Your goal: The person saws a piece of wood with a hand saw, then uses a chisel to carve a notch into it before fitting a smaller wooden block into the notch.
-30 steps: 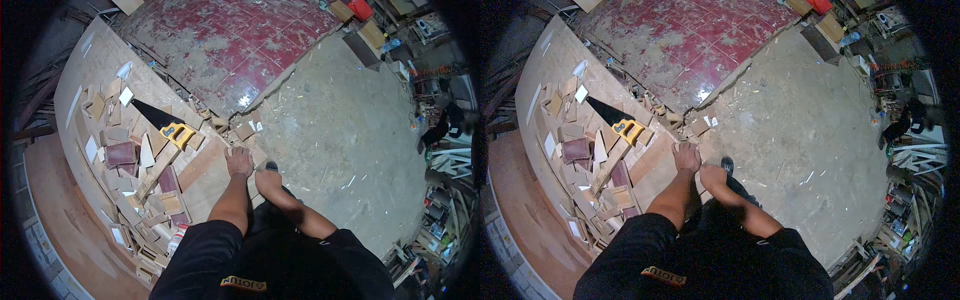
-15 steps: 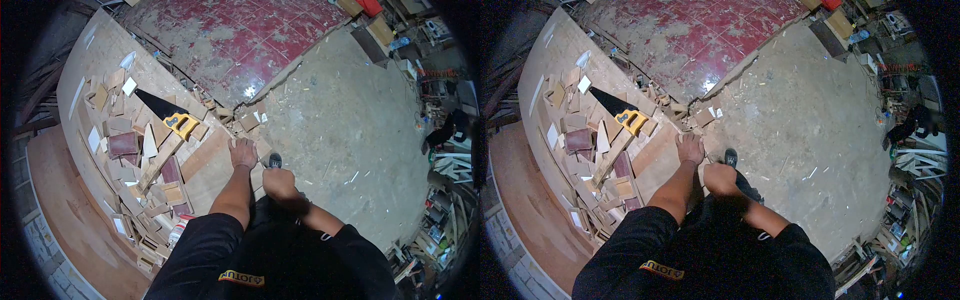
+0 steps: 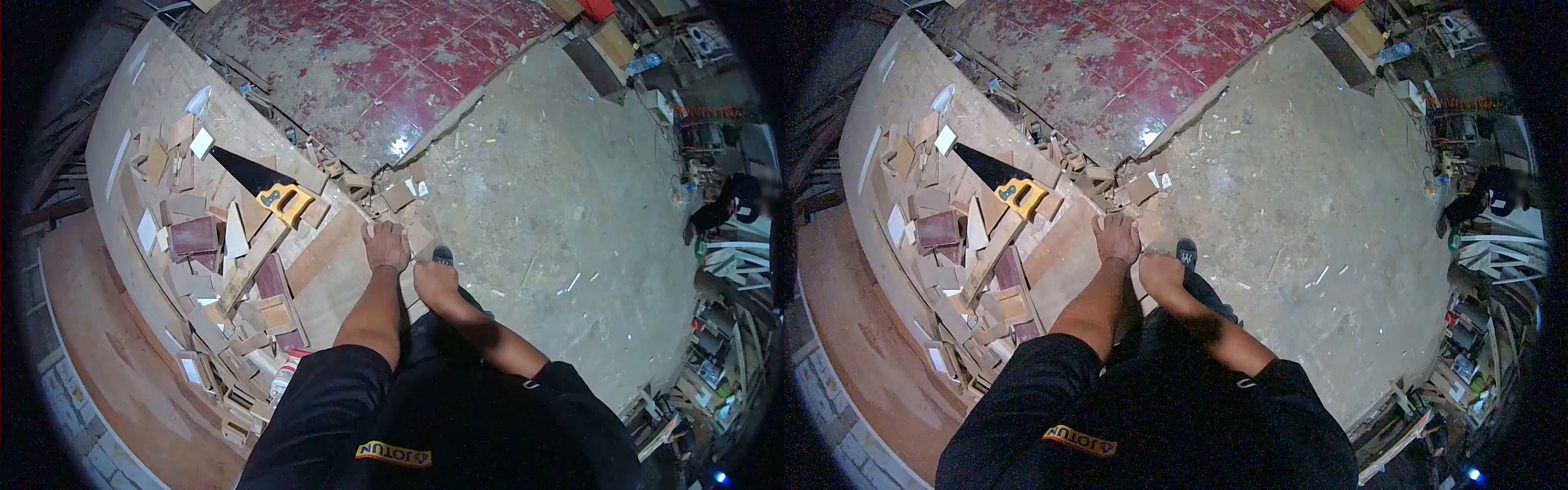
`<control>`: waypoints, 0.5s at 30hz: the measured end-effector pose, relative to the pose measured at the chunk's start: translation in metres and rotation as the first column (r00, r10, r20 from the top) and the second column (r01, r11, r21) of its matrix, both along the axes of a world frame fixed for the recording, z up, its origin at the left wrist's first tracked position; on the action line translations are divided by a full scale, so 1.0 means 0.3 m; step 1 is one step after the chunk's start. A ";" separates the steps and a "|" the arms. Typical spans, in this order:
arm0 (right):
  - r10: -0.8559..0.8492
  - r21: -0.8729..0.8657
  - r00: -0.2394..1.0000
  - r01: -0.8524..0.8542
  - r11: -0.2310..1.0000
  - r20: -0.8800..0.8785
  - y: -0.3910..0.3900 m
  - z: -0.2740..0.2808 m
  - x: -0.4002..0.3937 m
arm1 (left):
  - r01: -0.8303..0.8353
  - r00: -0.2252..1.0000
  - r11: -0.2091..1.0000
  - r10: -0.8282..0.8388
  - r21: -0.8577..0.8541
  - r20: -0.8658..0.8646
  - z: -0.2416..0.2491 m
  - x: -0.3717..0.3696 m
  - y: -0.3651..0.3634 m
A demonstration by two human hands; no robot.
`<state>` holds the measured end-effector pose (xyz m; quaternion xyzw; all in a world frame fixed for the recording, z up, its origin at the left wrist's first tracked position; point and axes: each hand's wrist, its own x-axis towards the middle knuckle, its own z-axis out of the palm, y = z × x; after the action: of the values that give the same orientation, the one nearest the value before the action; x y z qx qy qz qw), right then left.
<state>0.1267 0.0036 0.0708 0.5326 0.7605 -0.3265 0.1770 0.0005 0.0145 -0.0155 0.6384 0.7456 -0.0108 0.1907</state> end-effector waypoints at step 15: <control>-0.097 -0.076 0.995 0.099 0.992 0.036 -0.033 0.148 0.041 | 0.029 0.999 0.999 -0.029 0.026 -0.027 -0.006 0.003 0.002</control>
<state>0.1390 -0.0061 0.1151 0.5672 0.7173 -0.3553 0.1936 0.0013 0.0150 -0.0174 0.6515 0.7388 -0.0122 0.1720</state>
